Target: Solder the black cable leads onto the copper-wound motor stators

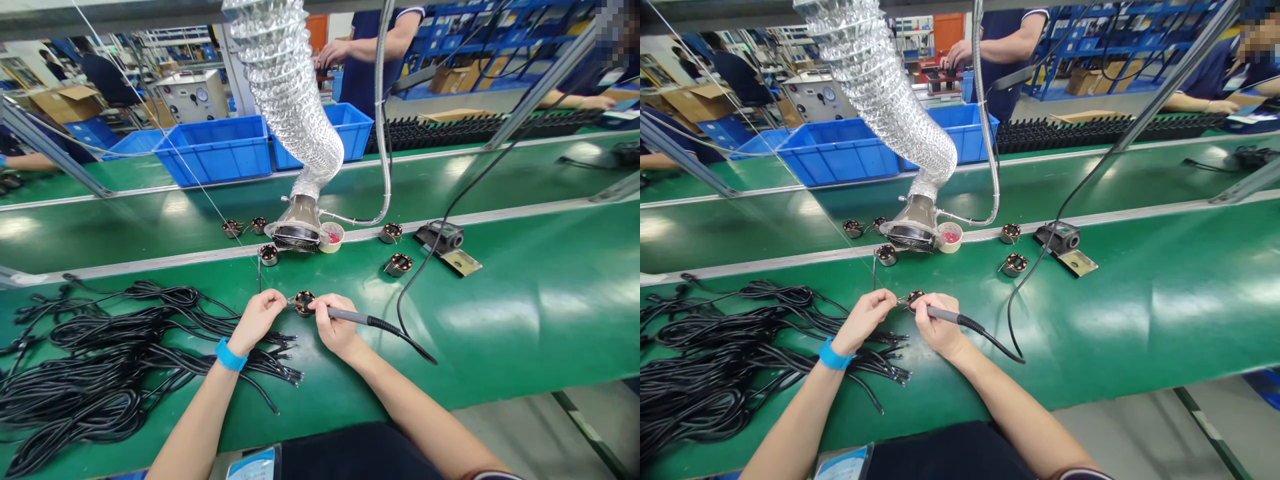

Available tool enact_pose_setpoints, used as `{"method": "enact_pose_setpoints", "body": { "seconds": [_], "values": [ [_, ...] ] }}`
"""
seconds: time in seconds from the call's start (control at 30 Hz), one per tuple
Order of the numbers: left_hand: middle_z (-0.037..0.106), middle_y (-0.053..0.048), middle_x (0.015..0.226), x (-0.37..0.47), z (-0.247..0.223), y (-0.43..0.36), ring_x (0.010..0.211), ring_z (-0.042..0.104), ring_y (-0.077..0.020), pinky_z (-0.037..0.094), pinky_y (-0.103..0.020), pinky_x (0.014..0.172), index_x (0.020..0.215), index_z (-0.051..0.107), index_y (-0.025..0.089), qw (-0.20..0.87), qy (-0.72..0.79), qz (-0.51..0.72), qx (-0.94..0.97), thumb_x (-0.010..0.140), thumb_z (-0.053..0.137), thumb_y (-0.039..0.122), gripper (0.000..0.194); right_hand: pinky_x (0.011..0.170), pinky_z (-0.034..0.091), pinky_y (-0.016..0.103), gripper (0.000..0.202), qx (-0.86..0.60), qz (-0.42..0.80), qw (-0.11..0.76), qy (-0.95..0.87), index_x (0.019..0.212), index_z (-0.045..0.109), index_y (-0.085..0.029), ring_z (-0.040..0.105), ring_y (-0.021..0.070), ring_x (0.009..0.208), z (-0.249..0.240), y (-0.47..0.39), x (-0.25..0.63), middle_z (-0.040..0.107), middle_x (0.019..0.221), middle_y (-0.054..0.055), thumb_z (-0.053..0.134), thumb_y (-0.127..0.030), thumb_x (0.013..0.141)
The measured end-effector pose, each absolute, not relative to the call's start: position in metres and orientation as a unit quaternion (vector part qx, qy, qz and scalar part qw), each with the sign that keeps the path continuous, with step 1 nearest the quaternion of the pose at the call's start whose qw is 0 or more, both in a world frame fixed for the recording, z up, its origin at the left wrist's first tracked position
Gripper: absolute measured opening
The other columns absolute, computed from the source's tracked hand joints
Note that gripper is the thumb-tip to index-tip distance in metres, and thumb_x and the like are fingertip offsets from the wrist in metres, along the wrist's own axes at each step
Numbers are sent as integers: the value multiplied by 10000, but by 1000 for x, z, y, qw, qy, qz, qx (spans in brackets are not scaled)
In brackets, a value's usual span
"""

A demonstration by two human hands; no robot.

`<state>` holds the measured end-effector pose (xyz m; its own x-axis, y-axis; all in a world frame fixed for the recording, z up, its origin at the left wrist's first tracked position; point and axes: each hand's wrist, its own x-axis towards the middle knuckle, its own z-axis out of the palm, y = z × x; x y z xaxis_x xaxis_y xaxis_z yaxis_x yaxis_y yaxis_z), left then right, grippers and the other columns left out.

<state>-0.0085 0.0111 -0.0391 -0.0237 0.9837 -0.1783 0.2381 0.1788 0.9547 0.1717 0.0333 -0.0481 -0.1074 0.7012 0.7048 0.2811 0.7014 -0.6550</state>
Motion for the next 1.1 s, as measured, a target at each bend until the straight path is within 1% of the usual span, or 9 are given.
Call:
{"method": "enact_pose_setpoints", "body": {
  "seconds": [0.17, 0.37, 0.5, 0.77, 0.97, 1.1],
  "values": [
    [505, 32, 612, -9, -42, 12, 528, 384, -101, 273, -232, 507, 739, 588, 162, 477, 599, 391, 510, 810, 591, 397, 246, 591, 517, 279, 268, -352, 202, 575, -710, 725, 649, -207, 643, 149, 568, -48, 33, 171, 675, 634, 1, 458, -230, 911],
    [504, 37, 599, -9, -44, 12, 523, 385, -103, 275, -234, 510, 755, 601, 164, 475, 601, 387, 513, 813, 590, 390, 233, 594, 529, 296, 288, -382, 256, 602, -652, 717, 637, -201, 637, 161, 584, -48, 32, 171, 659, 641, 17, 450, -277, 922],
    [491, 37, 597, -9, -43, 12, 520, 369, -100, 263, -233, 504, 745, 588, 165, 480, 599, 387, 511, 816, 586, 390, 235, 594, 531, 299, 272, -382, 282, 623, -622, 721, 630, -196, 636, 163, 584, -48, 32, 172, 649, 637, 17, 459, -268, 920],
    [454, 44, 589, -9, -43, 12, 515, 338, -94, 250, -233, 496, 754, 585, 162, 489, 593, 390, 506, 821, 586, 397, 245, 600, 531, 290, 252, -367, 274, 629, -628, 727, 632, -196, 636, 160, 590, -49, 33, 173, 629, 622, 6, 470, -241, 915],
    [390, 57, 579, -9, -43, 11, 512, 281, -84, 211, -224, 482, 755, 567, 154, 501, 591, 388, 499, 826, 586, 401, 257, 575, 510, 281, 268, -384, 266, 621, -629, 716, 634, -187, 617, 152, 571, -47, 32, 173, 632, 625, 12, 461, -250, 911],
    [381, 61, 579, -9, -41, 11, 517, 275, -82, 208, -219, 482, 765, 569, 149, 501, 592, 386, 499, 831, 584, 404, 264, 569, 506, 274, 274, -391, 266, 617, -629, 716, 633, -183, 621, 150, 578, -48, 32, 173, 633, 629, 12, 457, -257, 913]
  ]
}}
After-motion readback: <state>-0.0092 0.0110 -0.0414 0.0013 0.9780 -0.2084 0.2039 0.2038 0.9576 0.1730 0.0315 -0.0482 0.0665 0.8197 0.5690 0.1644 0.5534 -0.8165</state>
